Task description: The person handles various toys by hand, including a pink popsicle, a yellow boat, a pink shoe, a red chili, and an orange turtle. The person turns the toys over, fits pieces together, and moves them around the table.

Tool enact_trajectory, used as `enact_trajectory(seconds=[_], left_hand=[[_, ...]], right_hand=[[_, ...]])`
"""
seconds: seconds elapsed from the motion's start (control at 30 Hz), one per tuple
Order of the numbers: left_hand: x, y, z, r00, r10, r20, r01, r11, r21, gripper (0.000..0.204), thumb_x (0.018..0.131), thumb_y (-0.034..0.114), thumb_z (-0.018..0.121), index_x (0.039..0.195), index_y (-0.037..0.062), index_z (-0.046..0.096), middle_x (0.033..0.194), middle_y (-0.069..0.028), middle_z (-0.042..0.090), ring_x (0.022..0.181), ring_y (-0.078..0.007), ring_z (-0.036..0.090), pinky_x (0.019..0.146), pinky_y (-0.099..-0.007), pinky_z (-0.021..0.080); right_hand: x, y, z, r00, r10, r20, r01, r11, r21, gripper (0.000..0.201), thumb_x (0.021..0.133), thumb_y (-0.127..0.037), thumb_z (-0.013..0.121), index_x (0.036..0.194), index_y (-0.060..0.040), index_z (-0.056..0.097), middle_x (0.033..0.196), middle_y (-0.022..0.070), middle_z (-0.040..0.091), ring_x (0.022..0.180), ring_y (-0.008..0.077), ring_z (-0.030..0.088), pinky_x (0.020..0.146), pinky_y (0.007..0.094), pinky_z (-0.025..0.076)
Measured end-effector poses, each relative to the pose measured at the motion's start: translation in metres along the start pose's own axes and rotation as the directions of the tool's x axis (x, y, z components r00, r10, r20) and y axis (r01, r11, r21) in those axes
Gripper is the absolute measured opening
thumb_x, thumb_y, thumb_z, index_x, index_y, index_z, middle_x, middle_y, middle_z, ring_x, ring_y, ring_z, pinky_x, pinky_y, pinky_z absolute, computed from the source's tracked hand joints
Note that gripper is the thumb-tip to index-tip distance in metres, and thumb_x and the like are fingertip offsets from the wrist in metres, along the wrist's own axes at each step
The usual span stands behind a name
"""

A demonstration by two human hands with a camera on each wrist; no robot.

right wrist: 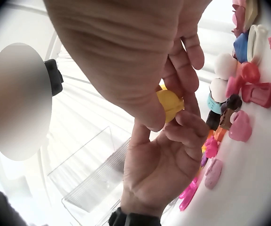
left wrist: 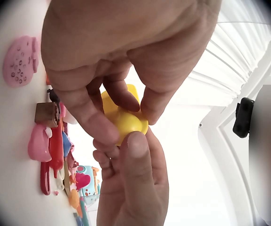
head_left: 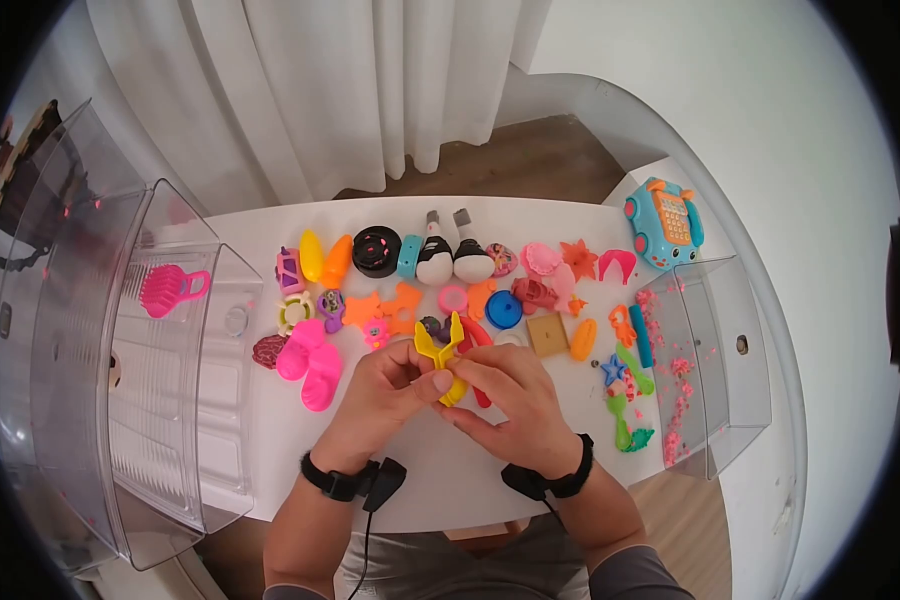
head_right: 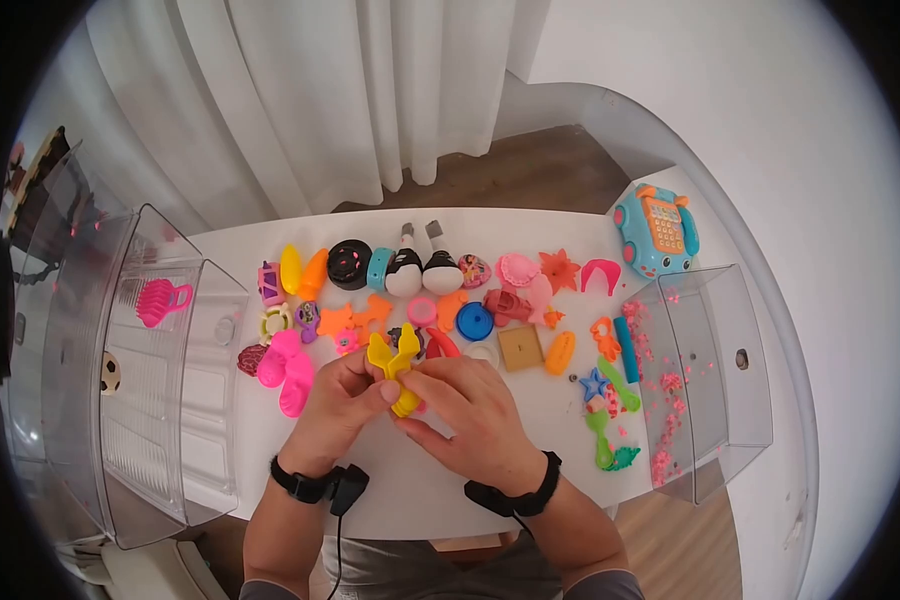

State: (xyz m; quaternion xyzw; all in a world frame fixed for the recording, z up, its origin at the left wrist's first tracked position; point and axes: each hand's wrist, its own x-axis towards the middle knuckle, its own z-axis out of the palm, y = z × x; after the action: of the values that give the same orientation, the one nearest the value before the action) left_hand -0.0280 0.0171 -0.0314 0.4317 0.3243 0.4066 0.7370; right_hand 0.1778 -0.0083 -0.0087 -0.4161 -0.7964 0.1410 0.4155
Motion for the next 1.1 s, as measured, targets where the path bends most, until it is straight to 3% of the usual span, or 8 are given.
enact_trajectory(seconds=[0.3,0.37,0.5,0.57,0.77,1.0,1.1], left_hand=[[0.001,-0.001,0.005,0.999,0.010,-0.041,-0.010,1.000,-0.003,0.018,0.099,0.017,0.075,0.101,0.0057,0.062,0.106,-0.0026,0.070,0.096,-0.0109,0.068,0.087,-0.0278,0.055],[0.002,-0.001,0.012,0.985,0.076,-0.154,-0.058,0.991,0.121,0.021,0.094,0.011,0.080,0.093,0.0060,0.059,0.093,-0.0003,0.067,0.078,-0.0048,0.064,0.069,-0.0212,0.055],[0.001,0.000,0.018,0.978,0.057,-0.203,-0.016,0.980,0.196,0.024,0.090,0.005,0.081,0.088,0.0063,0.058,0.091,0.0013,0.064,0.072,-0.0029,0.061,0.065,-0.0200,0.052],[0.003,-0.008,0.018,0.962,0.165,-0.218,-0.090,0.944,0.317,0.027,0.087,0.004,0.083,0.085,0.0066,0.056,0.089,0.0025,0.059,0.072,-0.0018,0.058,0.063,-0.0192,0.049],[0.004,-0.012,0.021,0.950,0.243,-0.198,-0.136,0.889,0.438,0.031,0.083,0.005,0.085,0.083,0.0068,0.054,0.086,0.0025,0.054,0.069,-0.0022,0.053,0.061,-0.0202,0.045],[0.002,-0.008,0.021,0.968,0.168,-0.184,-0.072,0.895,0.441,0.031,0.086,0.008,0.084,0.088,0.0067,0.054,0.086,0.0026,0.054,0.070,-0.0026,0.052,0.062,-0.0203,0.045],[0.001,-0.007,0.018,0.967,0.205,-0.154,-0.126,0.902,0.413,0.023,0.092,0.007,0.078,0.094,0.0057,0.056,0.089,0.0012,0.058,0.073,-0.0031,0.054,0.063,-0.0207,0.046]], right_hand=[[0.000,-0.003,0.001,0.999,0.041,-0.001,-0.041,0.999,0.010,0.057,0.073,-0.012,0.090,0.125,-0.0072,0.067,0.111,0.0096,0.069,0.095,0.0297,0.067,0.082,0.0413,0.052],[0.002,-0.005,0.000,0.999,0.042,0.024,-0.041,0.999,-0.017,0.062,0.073,-0.012,0.089,0.129,-0.0061,0.064,0.109,0.0097,0.070,0.093,0.0293,0.067,0.083,0.0412,0.053],[0.004,-0.007,0.000,0.997,0.036,0.068,-0.033,0.998,-0.049,0.065,0.073,-0.012,0.089,0.132,-0.0045,0.061,0.104,0.0088,0.070,0.092,0.0274,0.068,0.083,0.0407,0.053],[0.003,-0.003,0.001,0.995,-0.047,0.087,0.057,0.990,-0.125,0.065,0.073,-0.013,0.088,0.131,-0.0040,0.060,0.097,0.0068,0.068,0.089,0.0257,0.067,0.083,0.0405,0.052],[0.002,-0.004,0.003,0.995,-0.032,0.092,0.047,0.984,-0.172,0.062,0.073,-0.013,0.086,0.128,-0.0022,0.059,0.087,0.0047,0.063,0.082,0.0249,0.065,0.082,0.0404,0.052],[-0.002,0.000,0.005,0.994,0.001,0.106,0.013,0.991,-0.136,0.065,0.068,-0.010,0.089,0.126,-0.0004,0.059,0.087,0.0073,0.064,0.084,0.0282,0.066,0.082,0.0423,0.053],[0.001,-0.004,0.002,0.994,0.047,0.101,-0.034,0.992,-0.123,0.059,0.075,-0.015,0.088,0.125,-0.0002,0.060,0.092,0.0089,0.066,0.087,0.0285,0.066,0.082,0.0419,0.053]])
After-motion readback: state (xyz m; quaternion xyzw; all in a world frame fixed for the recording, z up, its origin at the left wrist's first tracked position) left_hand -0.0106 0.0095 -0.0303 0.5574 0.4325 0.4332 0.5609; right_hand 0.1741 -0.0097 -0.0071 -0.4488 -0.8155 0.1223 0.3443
